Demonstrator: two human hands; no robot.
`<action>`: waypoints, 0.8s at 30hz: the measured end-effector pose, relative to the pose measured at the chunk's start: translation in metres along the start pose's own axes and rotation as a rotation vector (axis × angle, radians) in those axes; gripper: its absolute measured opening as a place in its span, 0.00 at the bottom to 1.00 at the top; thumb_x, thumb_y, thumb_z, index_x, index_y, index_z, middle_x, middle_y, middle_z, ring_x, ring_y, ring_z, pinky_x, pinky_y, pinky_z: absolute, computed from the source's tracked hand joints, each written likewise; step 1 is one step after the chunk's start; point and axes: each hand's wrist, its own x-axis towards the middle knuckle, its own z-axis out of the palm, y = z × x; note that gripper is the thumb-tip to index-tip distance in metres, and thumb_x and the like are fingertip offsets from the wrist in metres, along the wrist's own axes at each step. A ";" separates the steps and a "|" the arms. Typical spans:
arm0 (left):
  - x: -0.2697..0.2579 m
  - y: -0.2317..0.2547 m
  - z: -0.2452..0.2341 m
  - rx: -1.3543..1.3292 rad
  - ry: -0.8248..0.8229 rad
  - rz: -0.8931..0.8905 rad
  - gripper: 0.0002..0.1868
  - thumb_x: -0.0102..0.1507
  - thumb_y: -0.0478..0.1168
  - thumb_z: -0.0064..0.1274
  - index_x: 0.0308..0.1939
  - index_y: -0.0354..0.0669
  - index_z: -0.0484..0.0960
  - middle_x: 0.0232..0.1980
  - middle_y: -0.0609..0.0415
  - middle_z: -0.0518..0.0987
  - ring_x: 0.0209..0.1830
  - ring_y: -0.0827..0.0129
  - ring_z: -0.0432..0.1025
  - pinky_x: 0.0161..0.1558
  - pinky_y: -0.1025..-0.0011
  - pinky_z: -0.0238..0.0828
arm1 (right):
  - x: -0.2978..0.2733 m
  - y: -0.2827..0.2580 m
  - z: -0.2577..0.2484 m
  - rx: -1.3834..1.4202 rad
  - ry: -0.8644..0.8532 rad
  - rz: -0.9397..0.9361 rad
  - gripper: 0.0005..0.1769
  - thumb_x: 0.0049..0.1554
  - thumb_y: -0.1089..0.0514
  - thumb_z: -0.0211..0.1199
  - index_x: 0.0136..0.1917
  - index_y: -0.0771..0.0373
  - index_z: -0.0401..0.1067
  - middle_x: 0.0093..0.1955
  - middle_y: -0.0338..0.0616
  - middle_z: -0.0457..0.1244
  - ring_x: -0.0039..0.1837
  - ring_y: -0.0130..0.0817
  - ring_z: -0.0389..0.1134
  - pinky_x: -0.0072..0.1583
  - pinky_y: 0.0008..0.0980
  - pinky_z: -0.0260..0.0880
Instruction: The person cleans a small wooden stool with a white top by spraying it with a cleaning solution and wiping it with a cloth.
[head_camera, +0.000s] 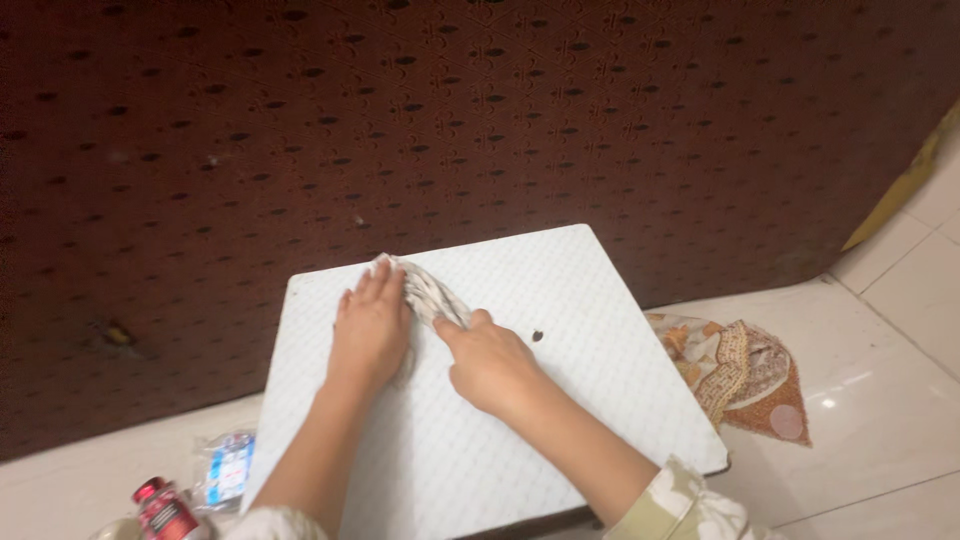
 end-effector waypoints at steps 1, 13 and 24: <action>-0.012 0.004 -0.004 -0.010 0.003 0.021 0.28 0.66 0.44 0.44 0.70 0.41 0.68 0.77 0.45 0.62 0.76 0.50 0.55 0.72 0.49 0.48 | -0.004 0.002 0.003 0.005 -0.032 0.020 0.37 0.56 0.60 0.59 0.78 0.44 0.59 0.66 0.57 0.58 0.60 0.52 0.68 0.60 0.44 0.71; -0.142 0.017 -0.118 -0.229 -0.086 0.002 0.18 0.59 0.40 0.55 0.54 0.49 0.86 0.61 0.53 0.81 0.58 0.55 0.72 0.59 0.63 0.71 | -0.072 0.022 -0.080 0.686 -0.247 0.224 0.61 0.55 0.38 0.61 0.83 0.47 0.22 0.68 0.58 0.63 0.40 0.36 0.72 0.39 0.35 0.79; -0.153 0.002 -0.150 -0.233 0.064 -0.229 0.10 0.61 0.38 0.57 0.46 0.44 0.86 0.44 0.46 0.81 0.46 0.51 0.75 0.50 0.58 0.72 | -0.087 -0.058 -0.046 0.266 -0.437 -0.009 0.59 0.55 0.36 0.63 0.84 0.37 0.26 0.73 0.59 0.56 0.42 0.40 0.74 0.39 0.38 0.80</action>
